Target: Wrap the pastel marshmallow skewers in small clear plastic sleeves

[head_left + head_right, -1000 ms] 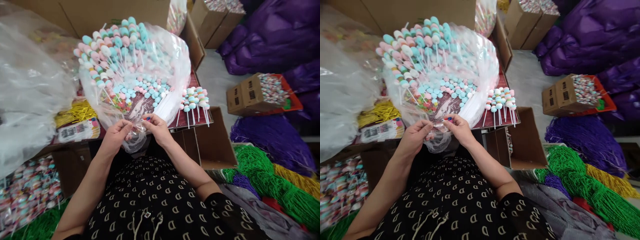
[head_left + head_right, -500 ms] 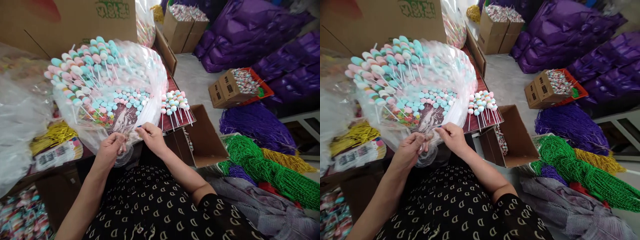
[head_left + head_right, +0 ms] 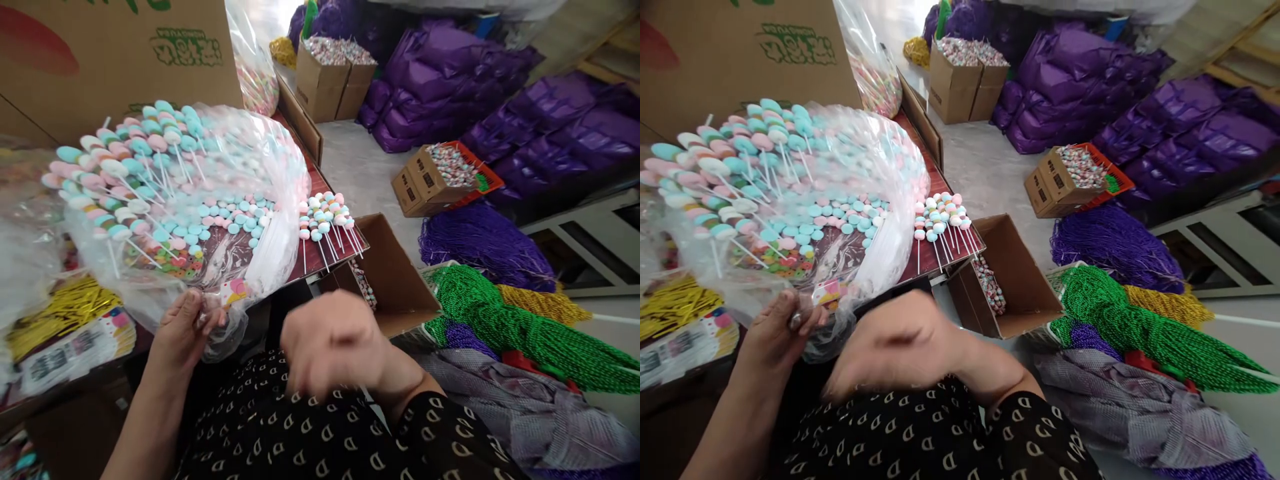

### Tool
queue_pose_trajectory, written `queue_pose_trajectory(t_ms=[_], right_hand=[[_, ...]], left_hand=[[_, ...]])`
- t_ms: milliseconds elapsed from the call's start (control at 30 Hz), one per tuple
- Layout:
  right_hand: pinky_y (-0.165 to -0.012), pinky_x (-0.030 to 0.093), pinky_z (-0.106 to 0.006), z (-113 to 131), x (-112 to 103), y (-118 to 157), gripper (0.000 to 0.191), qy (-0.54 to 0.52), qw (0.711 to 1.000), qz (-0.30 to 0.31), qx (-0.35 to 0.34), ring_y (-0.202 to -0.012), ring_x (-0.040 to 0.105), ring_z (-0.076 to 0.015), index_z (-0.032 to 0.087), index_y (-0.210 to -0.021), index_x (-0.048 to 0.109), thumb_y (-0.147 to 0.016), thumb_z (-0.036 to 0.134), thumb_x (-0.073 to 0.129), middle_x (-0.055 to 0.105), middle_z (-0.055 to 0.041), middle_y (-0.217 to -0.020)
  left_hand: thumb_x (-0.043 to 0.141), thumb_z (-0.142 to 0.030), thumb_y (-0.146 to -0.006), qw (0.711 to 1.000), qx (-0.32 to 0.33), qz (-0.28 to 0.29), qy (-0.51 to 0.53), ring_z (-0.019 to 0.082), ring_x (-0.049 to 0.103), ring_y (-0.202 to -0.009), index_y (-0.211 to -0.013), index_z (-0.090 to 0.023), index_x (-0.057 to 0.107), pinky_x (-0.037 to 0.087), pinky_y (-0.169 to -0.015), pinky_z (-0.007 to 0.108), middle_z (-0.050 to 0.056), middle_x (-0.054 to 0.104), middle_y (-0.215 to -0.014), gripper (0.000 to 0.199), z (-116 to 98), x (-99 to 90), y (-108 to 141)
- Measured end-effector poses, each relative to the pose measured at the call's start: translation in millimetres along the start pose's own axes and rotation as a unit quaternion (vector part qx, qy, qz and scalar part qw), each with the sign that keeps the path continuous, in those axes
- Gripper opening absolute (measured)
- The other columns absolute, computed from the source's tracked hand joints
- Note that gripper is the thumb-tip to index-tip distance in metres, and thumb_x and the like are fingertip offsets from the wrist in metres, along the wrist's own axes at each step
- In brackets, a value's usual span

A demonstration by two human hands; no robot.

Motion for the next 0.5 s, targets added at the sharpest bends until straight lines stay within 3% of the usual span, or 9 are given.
queue_pose_trajectory(t_ms=[33,100,167,233,300,400,500], right_hand=[[-0.059,0.05,-0.026,-8,-16,0,0.039,0.034,0.996,-0.079,0.022,-0.056,0.06,-0.0129,0.024,-0.074,0.07,-0.101,0.05,0.06,0.065,0.0017,-0.06],[-0.059,0.048,-0.026,-29,-54,4,0.039,0.172,0.948,-0.252,0.088,-0.055,0.056,-0.0125,0.022,-0.07,0.066,-0.103,0.042,0.056,0.063,0.0019,-0.06],[-0.07,0.052,-0.029,-52,-91,9,0.026,0.311,0.884,-0.321,0.141,-0.067,0.062,-0.0156,0.021,-0.085,0.07,-0.1,0.034,0.053,0.07,-0.0017,-0.074],[-0.083,0.053,-0.034,-73,-120,14,0.028,0.419,0.831,-0.312,0.19,-0.087,0.068,-0.0205,0.017,-0.114,0.072,-0.094,0.023,0.052,0.076,-0.0101,-0.104],[-0.087,0.052,-0.036,-87,-138,17,0.037,0.498,0.781,-0.267,0.266,-0.098,0.069,-0.0251,0.015,-0.125,0.071,-0.092,0.024,0.055,0.075,-0.0137,-0.112],[-0.083,0.049,-0.035,-95,-146,16,0.033,0.55,0.725,-0.202,0.363,-0.102,0.07,-0.0279,0.019,-0.119,0.076,-0.095,0.036,0.06,0.078,-0.0121,-0.11],[-0.077,0.045,-0.032,-96,-143,8,0.03,0.572,0.689,-0.163,0.415,-0.099,0.071,-0.027,0.024,-0.108,0.08,-0.099,0.038,0.055,0.08,-0.0101,-0.109]], left_hand=[[0.1,-0.057,-0.048,1.0,-0.002,-0.008,0.012,0.006,0.038,-0.035,-0.05,-0.018,0.05,0.051,-0.05,0.026,-0.008,0.04,-0.042,0.063,-1,-1.0,-1],[0.101,-0.056,-0.043,0.999,-0.002,-0.024,0.036,0.006,0.037,-0.034,-0.05,-0.018,0.049,0.05,-0.048,0.026,-0.009,0.039,-0.041,0.065,-4,-1.9,-1],[0.102,-0.057,-0.04,0.998,0.001,-0.036,0.051,0.006,0.037,-0.033,-0.049,-0.017,0.048,0.05,-0.046,0.025,-0.009,0.04,-0.041,0.068,-5,-1.0,-1],[0.102,-0.058,-0.038,0.997,0.001,-0.043,0.059,0.006,0.038,-0.033,-0.048,-0.017,0.046,0.05,-0.045,0.025,-0.009,0.04,-0.04,0.07,-5,0.4,-1],[0.102,-0.057,-0.038,0.997,-0.004,-0.038,0.064,0.006,0.038,-0.033,-0.048,-0.017,0.045,0.051,-0.045,0.025,-0.009,0.039,-0.039,0.071,-4,1.0,-2],[0.102,-0.055,-0.041,0.997,-0.007,-0.025,0.075,0.006,0.039,-0.034,-0.05,-0.017,0.045,0.052,-0.048,0.024,-0.009,0.039,-0.039,0.07,-2,-1.2,-6],[0.102,-0.053,-0.044,0.996,-0.005,-0.022,0.087,0.007,0.041,-0.035,-0.052,-0.017,0.045,0.052,-0.049,0.025,-0.009,0.04,-0.039,0.068,1,-6.1,-9]])
Point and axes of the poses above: each hand's wrist, its own y-axis away from the middle knuckle, its own x-axis out of the palm, z = x × y, the point moved 2 cm from there along -y, towards the middle knuckle
